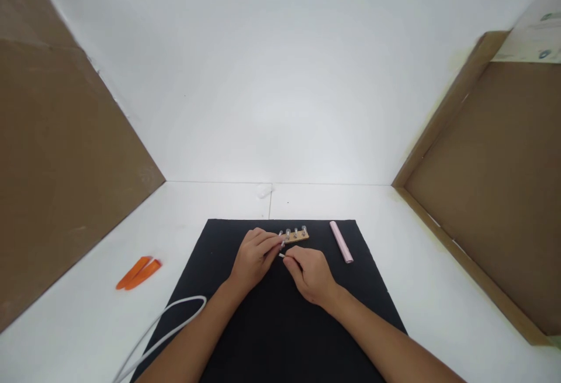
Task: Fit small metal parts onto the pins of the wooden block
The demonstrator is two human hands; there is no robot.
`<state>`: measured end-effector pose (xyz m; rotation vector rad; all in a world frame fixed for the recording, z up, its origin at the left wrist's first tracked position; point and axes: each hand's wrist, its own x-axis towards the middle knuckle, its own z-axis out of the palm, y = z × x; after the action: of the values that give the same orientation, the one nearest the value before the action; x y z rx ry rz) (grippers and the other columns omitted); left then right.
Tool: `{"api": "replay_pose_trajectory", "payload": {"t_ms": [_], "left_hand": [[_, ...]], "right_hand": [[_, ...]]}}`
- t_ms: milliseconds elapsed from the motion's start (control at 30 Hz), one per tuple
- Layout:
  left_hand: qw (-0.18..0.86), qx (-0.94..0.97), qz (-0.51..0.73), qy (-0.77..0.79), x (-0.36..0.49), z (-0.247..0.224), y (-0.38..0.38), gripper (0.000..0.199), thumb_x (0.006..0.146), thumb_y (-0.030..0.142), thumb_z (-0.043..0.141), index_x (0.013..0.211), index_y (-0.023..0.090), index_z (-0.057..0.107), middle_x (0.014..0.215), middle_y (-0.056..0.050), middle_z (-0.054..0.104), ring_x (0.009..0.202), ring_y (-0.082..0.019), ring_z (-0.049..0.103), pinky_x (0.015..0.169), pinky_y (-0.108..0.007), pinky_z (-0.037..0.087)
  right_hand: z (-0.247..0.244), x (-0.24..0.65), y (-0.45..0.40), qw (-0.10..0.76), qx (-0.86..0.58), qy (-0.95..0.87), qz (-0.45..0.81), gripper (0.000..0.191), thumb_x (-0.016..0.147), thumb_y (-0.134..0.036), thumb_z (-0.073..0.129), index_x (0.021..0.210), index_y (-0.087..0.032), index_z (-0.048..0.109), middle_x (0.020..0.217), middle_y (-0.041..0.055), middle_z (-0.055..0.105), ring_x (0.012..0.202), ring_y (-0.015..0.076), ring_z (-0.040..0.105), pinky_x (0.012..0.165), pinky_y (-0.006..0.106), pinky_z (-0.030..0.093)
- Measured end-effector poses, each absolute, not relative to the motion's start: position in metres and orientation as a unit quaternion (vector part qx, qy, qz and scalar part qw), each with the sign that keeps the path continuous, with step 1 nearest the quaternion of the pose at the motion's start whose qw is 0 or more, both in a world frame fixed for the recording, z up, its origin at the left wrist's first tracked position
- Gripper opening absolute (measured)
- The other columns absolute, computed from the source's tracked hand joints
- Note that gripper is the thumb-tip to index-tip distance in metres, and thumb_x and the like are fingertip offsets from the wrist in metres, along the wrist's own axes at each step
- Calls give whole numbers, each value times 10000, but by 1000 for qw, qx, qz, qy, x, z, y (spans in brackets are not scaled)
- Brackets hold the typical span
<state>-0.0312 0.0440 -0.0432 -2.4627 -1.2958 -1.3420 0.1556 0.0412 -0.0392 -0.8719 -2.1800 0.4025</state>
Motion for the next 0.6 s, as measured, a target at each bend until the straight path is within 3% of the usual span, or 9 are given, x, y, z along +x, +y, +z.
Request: {"api": "replay_pose_trajectory", "payload": {"t_ms": [400, 600], "left_hand": [[30, -812, -426, -398, -30, -41, 43, 192, 888, 169, 601, 1063, 221, 660, 946, -45, 721, 799, -163, 579, 757, -330, 453], [14, -799, -432, -417, -29, -38, 41, 112, 897, 163, 580, 973, 190, 658, 850, -40, 709, 779, -164, 564, 736, -316, 456]], "right_hand": [[-39, 157, 49, 448, -421, -758, 218, 283, 985, -297, 394, 847, -191, 617, 751, 39, 652, 681, 170, 601, 647, 254, 406], [-37, 157, 46, 418, -382, -798, 206, 289, 980, -284, 403, 779, -195, 589, 664, 8, 602, 591, 141, 544, 584, 247, 359]]}}
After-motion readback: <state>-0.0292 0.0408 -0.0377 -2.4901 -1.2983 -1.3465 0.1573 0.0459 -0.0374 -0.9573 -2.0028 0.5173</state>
